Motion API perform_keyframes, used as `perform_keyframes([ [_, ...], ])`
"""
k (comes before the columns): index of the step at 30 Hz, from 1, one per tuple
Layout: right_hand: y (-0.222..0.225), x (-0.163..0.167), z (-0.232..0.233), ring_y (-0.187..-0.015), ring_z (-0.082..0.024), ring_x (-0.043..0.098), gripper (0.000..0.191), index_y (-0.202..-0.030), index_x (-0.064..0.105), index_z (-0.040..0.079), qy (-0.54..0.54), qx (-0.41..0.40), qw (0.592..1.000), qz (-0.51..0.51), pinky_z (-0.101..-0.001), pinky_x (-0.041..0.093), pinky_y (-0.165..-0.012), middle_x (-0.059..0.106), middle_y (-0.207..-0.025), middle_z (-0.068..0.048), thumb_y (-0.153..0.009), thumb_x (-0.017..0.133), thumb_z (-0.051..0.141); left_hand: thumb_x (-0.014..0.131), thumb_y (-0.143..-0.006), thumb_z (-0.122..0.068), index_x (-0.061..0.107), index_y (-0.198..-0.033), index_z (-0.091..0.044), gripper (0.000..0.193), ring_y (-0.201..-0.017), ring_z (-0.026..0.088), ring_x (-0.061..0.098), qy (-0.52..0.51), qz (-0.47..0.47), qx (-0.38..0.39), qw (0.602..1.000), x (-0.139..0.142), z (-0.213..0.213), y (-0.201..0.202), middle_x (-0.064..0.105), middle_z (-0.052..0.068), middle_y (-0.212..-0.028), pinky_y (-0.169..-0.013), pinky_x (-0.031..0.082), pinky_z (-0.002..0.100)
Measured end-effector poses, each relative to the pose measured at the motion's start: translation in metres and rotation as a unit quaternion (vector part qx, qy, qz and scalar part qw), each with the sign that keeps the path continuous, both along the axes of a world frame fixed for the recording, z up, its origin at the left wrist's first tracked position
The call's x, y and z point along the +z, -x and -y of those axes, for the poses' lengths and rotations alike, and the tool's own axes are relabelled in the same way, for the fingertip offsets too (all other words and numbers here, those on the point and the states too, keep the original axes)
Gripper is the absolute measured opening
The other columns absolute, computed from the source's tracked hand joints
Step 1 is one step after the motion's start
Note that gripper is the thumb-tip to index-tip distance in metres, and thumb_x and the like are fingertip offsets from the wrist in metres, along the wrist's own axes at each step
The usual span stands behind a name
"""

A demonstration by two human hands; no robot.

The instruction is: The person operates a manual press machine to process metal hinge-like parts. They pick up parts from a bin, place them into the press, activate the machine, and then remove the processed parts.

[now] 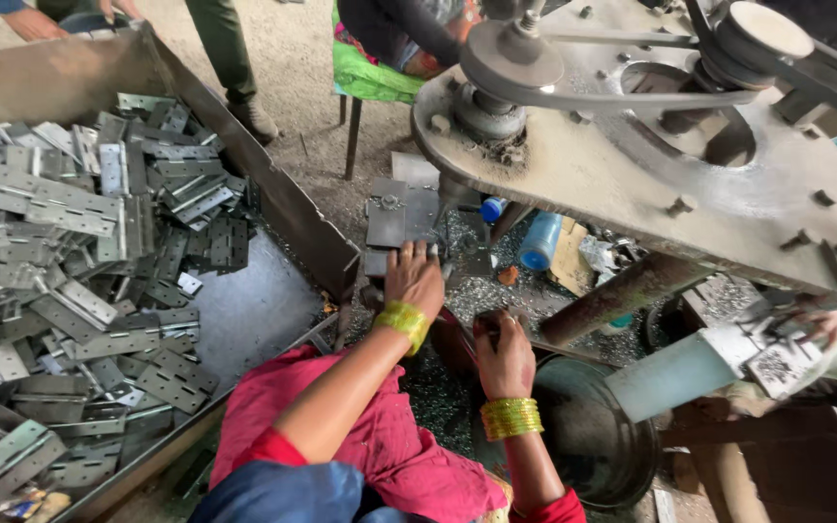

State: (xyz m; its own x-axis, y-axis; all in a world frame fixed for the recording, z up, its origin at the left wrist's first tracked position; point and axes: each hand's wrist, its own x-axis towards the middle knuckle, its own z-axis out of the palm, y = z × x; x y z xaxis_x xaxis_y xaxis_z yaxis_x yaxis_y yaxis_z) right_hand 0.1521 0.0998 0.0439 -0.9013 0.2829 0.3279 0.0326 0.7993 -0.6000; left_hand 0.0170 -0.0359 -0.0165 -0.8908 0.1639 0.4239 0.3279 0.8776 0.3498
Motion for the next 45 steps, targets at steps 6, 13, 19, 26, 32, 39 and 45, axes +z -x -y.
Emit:
perform_keyframes([
  [6, 0.000, 0.012, 0.013, -0.095, -0.038, 0.068, 0.025, -0.106, 0.072, 0.012, -0.025, 0.000, 0.998, 0.051, -0.0489, 0.053, -0.080, 0.072, -0.104, -0.016, -0.090, 0.065, 0.029, 0.059, -0.094, -0.021, 0.078, -0.111, -0.012, 0.027, -0.155, 0.038, 0.026, 0.271, 0.092, -0.054, 0.957, 0.016, 0.014, -0.032, 0.039, 0.021, -0.162, -0.121, 0.013, 0.065],
  [13, 0.009, 0.001, 0.001, -0.093, -0.041, 0.069, 0.031, -0.111, 0.069, 0.012, -0.065, 0.033, 0.990, 0.120, -0.0524, 0.053, -0.078, 0.073, -0.099, -0.021, -0.089, 0.066, 0.034, 0.050, -0.101, -0.032, 0.072, -0.119, -0.005, 0.039, -0.152, 0.040, 0.021, 0.264, 0.163, -0.010, 0.950, 0.054, 0.000, 0.008, 0.036, 0.022, -0.160, -0.120, 0.003, 0.065],
  [19, -0.021, -0.125, -0.026, -0.092, -0.046, 0.070, 0.040, -0.116, 0.064, 0.010, -0.075, 0.029, 0.957, 0.279, -0.0560, 0.055, -0.080, 0.073, -0.095, -0.026, -0.094, 0.062, 0.043, 0.047, -0.099, -0.026, 0.069, -0.126, -0.001, 0.043, -0.152, 0.039, 0.025, 0.238, 0.096, 0.012, 0.966, 0.021, 0.002, 0.028, 0.039, 0.022, -0.158, -0.124, -0.001, 0.057],
  [26, -0.035, -0.199, -0.035, -0.099, -0.047, 0.067, 0.050, -0.120, 0.061, 0.010, -0.002, -0.017, 0.956, 0.293, -0.0561, 0.054, -0.082, 0.071, -0.099, -0.027, -0.086, 0.069, 0.045, 0.048, -0.096, -0.019, 0.069, -0.123, 0.003, 0.041, -0.150, 0.037, 0.030, 0.211, 0.062, -0.011, 0.975, 0.006, 0.010, 0.000, 0.044, 0.023, -0.156, -0.125, 0.002, 0.053],
  [32, -0.001, -0.131, -0.043, -0.102, -0.045, 0.068, 0.046, -0.117, 0.065, 0.011, -0.041, 0.022, 0.953, 0.299, -0.0541, 0.055, -0.083, 0.072, -0.101, -0.026, -0.088, 0.067, 0.047, 0.046, -0.100, -0.020, 0.073, -0.117, 0.003, 0.039, -0.150, 0.040, 0.031, 0.215, 0.091, 0.000, 0.972, 0.019, 0.005, 0.020, 0.047, 0.025, -0.154, -0.126, 0.006, 0.053],
  [39, -0.034, -0.166, -0.016, -0.101, -0.045, 0.068, 0.056, -0.128, 0.059, 0.011, -0.011, -0.041, 0.954, 0.295, -0.0542, 0.053, -0.086, 0.072, -0.103, -0.026, -0.088, 0.066, 0.048, 0.050, -0.092, -0.023, 0.071, -0.129, 0.006, 0.051, -0.143, 0.037, 0.036, 0.204, -0.067, 0.059, 0.975, 0.018, 0.010, 0.017, 0.050, 0.022, -0.148, -0.124, 0.008, 0.054],
  [45, -0.009, -0.141, -0.036, -0.104, -0.045, 0.067, 0.050, -0.118, 0.064, 0.009, -0.037, 0.006, 0.940, 0.339, -0.0523, 0.054, -0.088, 0.071, -0.106, -0.027, -0.086, 0.069, 0.048, 0.049, -0.100, -0.020, 0.077, -0.115, -0.010, 0.034, -0.156, 0.040, 0.018, 0.308, 0.178, -0.033, 0.934, 0.057, 0.016, 0.018, 0.029, 0.018, -0.166, -0.123, -0.001, 0.058],
])
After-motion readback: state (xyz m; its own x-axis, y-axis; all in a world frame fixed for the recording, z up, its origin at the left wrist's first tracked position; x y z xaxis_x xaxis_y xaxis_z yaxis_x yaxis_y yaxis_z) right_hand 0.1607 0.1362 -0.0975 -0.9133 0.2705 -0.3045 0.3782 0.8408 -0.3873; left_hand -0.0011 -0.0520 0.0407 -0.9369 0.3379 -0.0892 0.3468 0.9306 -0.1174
